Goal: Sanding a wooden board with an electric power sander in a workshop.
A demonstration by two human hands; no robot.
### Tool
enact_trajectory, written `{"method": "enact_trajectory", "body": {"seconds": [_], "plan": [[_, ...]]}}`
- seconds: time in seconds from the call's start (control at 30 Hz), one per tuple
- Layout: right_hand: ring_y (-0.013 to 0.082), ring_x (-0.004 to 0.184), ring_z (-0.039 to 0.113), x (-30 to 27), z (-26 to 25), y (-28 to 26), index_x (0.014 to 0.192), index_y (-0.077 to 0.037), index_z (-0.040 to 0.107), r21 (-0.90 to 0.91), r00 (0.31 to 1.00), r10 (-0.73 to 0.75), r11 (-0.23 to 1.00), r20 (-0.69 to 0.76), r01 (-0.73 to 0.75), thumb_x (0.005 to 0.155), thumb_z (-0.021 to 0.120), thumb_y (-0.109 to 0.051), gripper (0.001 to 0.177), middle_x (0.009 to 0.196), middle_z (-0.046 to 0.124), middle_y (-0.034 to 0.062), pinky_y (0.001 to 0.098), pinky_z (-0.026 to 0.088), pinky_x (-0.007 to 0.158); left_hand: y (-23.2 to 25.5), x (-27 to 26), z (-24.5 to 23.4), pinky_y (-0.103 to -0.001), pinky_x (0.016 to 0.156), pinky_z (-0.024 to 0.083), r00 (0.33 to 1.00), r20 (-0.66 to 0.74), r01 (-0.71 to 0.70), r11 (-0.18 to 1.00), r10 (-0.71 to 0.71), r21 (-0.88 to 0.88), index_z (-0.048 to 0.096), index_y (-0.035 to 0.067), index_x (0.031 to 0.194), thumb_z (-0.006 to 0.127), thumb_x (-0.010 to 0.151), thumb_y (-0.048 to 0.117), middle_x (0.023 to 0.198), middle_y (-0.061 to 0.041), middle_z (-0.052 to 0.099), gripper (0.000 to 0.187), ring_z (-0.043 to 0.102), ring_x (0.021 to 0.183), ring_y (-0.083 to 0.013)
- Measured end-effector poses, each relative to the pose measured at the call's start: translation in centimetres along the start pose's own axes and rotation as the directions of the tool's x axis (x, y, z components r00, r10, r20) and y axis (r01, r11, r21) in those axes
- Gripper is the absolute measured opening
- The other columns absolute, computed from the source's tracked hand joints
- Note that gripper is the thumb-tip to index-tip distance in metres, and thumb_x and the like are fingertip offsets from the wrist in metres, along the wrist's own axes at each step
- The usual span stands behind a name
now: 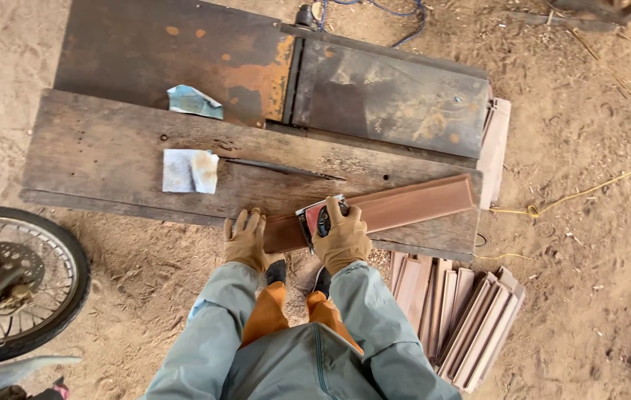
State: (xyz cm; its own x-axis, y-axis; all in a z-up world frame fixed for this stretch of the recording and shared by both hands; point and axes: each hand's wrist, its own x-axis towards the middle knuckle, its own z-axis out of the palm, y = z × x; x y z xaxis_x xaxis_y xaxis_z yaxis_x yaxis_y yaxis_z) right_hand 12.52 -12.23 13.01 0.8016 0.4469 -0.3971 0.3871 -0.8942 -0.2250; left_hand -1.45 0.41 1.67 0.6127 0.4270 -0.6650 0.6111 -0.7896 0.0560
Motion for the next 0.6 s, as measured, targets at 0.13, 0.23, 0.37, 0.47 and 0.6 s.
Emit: {"method": "enact_trajectory", "body": {"seconds": [0.13, 0.23, 0.37, 0.47, 0.6], "plan": [[0.0385, 0.092, 0.069, 1.7, -0.1, 4.4, 0.136, -0.035, 0.051, 0.024, 0.996, 0.037, 0.999, -0.078, -0.035, 0.088, 0.068, -0.065, 0.059, 0.118, 0.056, 0.0204, 0.0518, 0.062, 0.06, 0.1, 0.1, 0.9, -0.052, 0.125, -0.004, 1.0, 0.011, 0.028, 0.996, -0.029, 0.083, 0.021, 0.017, 0.163, 0.055, 0.076, 0.09, 0.171, 0.001, 0.013, 0.119, 0.006, 0.158, -0.0239], [0.0346, 0.084, 0.072, 2.9, -0.8, 7.6, 0.133, -0.032, 0.053, 0.052, 0.99, 0.064, 0.997, -0.123, -0.058, 0.088, 0.066, -0.068, 0.058, 0.111, 0.059, 0.0205, 0.0474, 0.062, 0.054, 0.2, -0.1, 0.6, -0.052, 0.125, -0.006, 0.998, 0.046, 0.033, 0.994, -0.038, 0.108, 0.018, 0.017, 0.163, 0.051, 0.077, 0.092, 0.172, 0.001, 0.01, 0.119, 0.004, 0.158, -0.0242], [0.0363, 0.085, 0.071, 4.4, -2.5, 12.0, 0.131, -0.033, 0.054, -0.009, 0.969, 0.099, 0.995, -0.225, -0.103, 0.083, 0.077, -0.064, 0.061, 0.106, 0.06, 0.0221, 0.048, 0.061, 0.056, 0.6, -0.3, 0.6, -0.052, 0.124, -0.006, 0.996, 0.05, 0.065, 0.991, -0.071, 0.115, 0.017, 0.018, 0.164, 0.051, 0.077, 0.092, 0.172, 0.002, 0.009, 0.12, 0.003, 0.158, -0.024], [0.0374, 0.086, 0.072, 6.6, -1.9, 16.9, 0.136, -0.037, 0.054, -0.019, 0.954, 0.113, 0.992, -0.277, -0.124, 0.08, 0.082, -0.042, 0.063, 0.11, 0.06, 0.0217, 0.0474, 0.062, 0.056, 0.8, -0.3, 0.3, -0.052, 0.124, -0.006, 0.994, 0.073, 0.076, 0.99, -0.085, 0.117, 0.014, 0.018, 0.165, 0.051, 0.078, 0.09, 0.173, 0.002, 0.006, 0.118, 0.002, 0.158, -0.0243], [0.0413, 0.086, 0.071, 8.8, -3.6, 21.6, 0.133, -0.037, 0.055, -0.01, 0.935, 0.131, 0.99, -0.329, -0.142, 0.075, 0.087, -0.042, 0.067, 0.112, 0.059, 0.0218, 0.0508, 0.061, 0.058, 1.3, -0.5, -0.5, -0.052, 0.124, -0.007, 0.983, 0.136, 0.104, 0.987, -0.12, 0.123, 0.009, 0.02, 0.165, 0.048, 0.081, 0.09, 0.173, 0.003, 0.003, 0.116, -0.001, 0.158, -0.0241]]}}
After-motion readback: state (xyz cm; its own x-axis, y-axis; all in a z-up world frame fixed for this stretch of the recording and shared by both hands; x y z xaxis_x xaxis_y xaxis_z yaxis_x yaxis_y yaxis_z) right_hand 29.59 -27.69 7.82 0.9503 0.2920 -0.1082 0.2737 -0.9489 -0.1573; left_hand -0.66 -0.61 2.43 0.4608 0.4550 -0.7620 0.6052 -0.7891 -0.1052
